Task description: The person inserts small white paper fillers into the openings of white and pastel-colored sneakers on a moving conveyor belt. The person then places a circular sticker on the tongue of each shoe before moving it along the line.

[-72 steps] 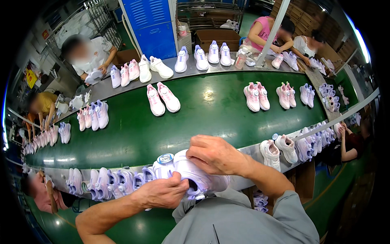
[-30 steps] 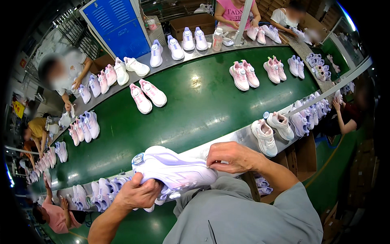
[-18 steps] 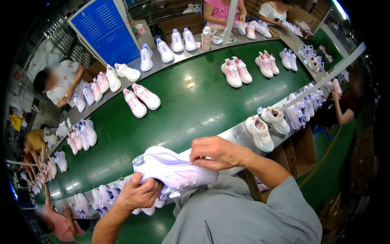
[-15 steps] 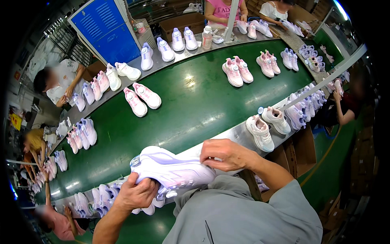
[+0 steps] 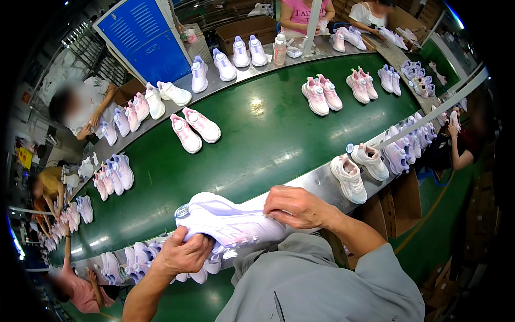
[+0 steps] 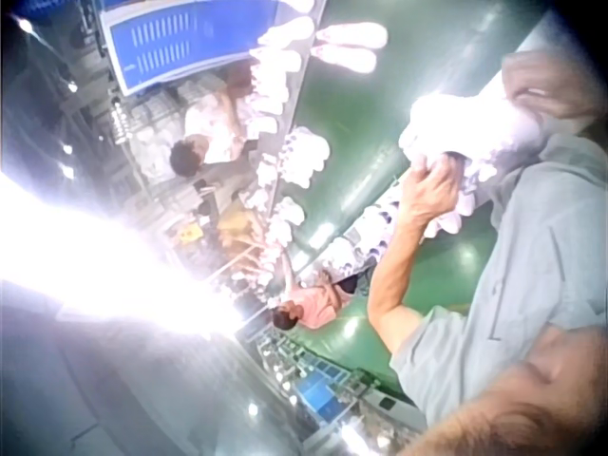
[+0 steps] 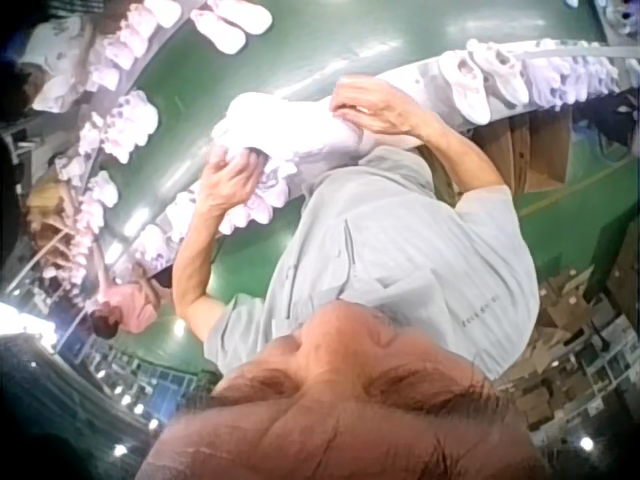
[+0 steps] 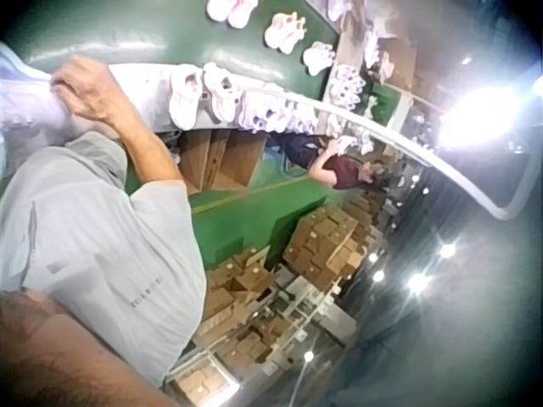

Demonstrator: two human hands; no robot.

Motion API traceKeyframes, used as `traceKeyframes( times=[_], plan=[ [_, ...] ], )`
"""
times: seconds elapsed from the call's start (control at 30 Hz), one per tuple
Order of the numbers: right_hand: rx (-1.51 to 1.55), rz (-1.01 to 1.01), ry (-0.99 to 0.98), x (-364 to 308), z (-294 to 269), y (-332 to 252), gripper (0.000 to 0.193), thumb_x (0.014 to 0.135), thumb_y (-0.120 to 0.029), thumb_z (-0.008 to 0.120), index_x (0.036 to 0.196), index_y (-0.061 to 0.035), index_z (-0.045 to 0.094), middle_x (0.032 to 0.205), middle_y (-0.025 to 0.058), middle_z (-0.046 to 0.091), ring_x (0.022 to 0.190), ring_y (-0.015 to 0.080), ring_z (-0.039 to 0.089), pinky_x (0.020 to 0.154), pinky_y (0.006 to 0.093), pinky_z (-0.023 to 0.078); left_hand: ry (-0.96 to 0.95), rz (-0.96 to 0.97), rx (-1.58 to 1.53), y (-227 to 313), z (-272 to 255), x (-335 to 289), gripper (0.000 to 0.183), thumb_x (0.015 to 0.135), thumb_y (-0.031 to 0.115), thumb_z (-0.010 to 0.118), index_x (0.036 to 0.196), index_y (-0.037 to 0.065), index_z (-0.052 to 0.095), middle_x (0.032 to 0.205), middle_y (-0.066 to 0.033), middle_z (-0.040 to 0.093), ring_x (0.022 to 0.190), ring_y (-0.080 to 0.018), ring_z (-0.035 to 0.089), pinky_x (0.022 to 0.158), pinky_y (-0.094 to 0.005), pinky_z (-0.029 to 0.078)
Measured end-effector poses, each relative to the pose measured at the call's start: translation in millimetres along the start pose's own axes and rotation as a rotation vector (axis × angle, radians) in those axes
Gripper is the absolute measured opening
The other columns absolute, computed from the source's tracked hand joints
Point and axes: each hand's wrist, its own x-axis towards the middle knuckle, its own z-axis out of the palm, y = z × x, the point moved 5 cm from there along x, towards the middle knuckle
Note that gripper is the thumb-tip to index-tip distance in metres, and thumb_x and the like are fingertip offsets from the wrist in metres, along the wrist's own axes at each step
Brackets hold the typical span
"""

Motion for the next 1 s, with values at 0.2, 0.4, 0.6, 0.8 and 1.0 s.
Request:
traceKeyframes(
  times=[0.2, 0.4, 0.6, 0.8, 1.0],
  plan=[
    [-0.018, -0.154, -0.043, 32.6, 20.7, -6.5, 0.012, 0.089, -0.002, 0.071, 0.099, -0.0019, 0.064, 0.093, 0.0099, 0.060, 0.088, 0.0297, 0.063, 0.079, 0.0416, 0.052, 0.045, 0.000, -0.091, 4.8, 0.5, 20.6, 0.015, 0.077, 0.016, 0.069, 0.089, 0.009, 0.077, 0.097, 0.0028, 0.070, 0.090, -0.0121, 0.056, 0.083, -0.0380, 0.043],
    [-0.091, -0.215, -0.014, 52.3, 32.6, -6.6, 0.014, 0.086, -0.002, 0.072, 0.097, -0.0019, 0.064, 0.091, 0.0104, 0.058, 0.085, 0.0299, 0.061, 0.077, 0.0422, 0.052, 0.060, 0.044, -0.159, 12.4, 14.9, 22.6, 0.017, 0.074, 0.018, 0.069, 0.086, 0.007, 0.073, 0.098, -0.0023, 0.069, 0.093, -0.0146, 0.057, 0.082, -0.0390, 0.044],
    [-0.090, -0.162, -0.046, 79.7, 33.6, 10.2, 0.008, 0.089, -0.003, 0.067, 0.095, -0.0024, 0.062, 0.089, 0.0135, 0.058, 0.084, 0.0333, 0.061, 0.076, 0.0444, 0.051, 0.071, 0.076, -0.222, 11.9, 22.4, 36.9, 0.014, 0.076, 0.018, 0.067, 0.084, 0.007, 0.071, 0.098, -0.0049, 0.068, 0.093, -0.0168, 0.058, 0.083, -0.0405, 0.045],
    [-0.030, 0.021, -0.112, 53.4, 17.3, 47.4, 0.010, 0.090, -0.004, 0.068, 0.100, -0.0040, 0.065, 0.091, 0.0124, 0.062, 0.083, 0.0327, 0.064, 0.073, 0.0421, 0.053, 0.009, 0.027, -0.244, -12.1, 38.7, 34.8, 0.019, 0.079, 0.019, 0.066, 0.090, 0.005, 0.073, 0.101, -0.0051, 0.070, 0.099, -0.0159, 0.060, 0.088, -0.0407, 0.047],
    [-0.143, 0.382, 0.051, -29.0, -25.5, 93.9, 0.005, 0.091, -0.008, 0.068, 0.093, -0.0035, 0.066, 0.090, 0.0126, 0.064, 0.080, 0.0329, 0.065, 0.071, 0.0417, 0.053, -0.094, 0.015, -0.243, -62.9, 97.1, 59.2, 0.027, 0.083, 0.019, 0.066, 0.103, 0.003, 0.073, 0.100, -0.0040, 0.068, 0.100, -0.0172, 0.061, 0.092, -0.0427, 0.049]
  ],
)
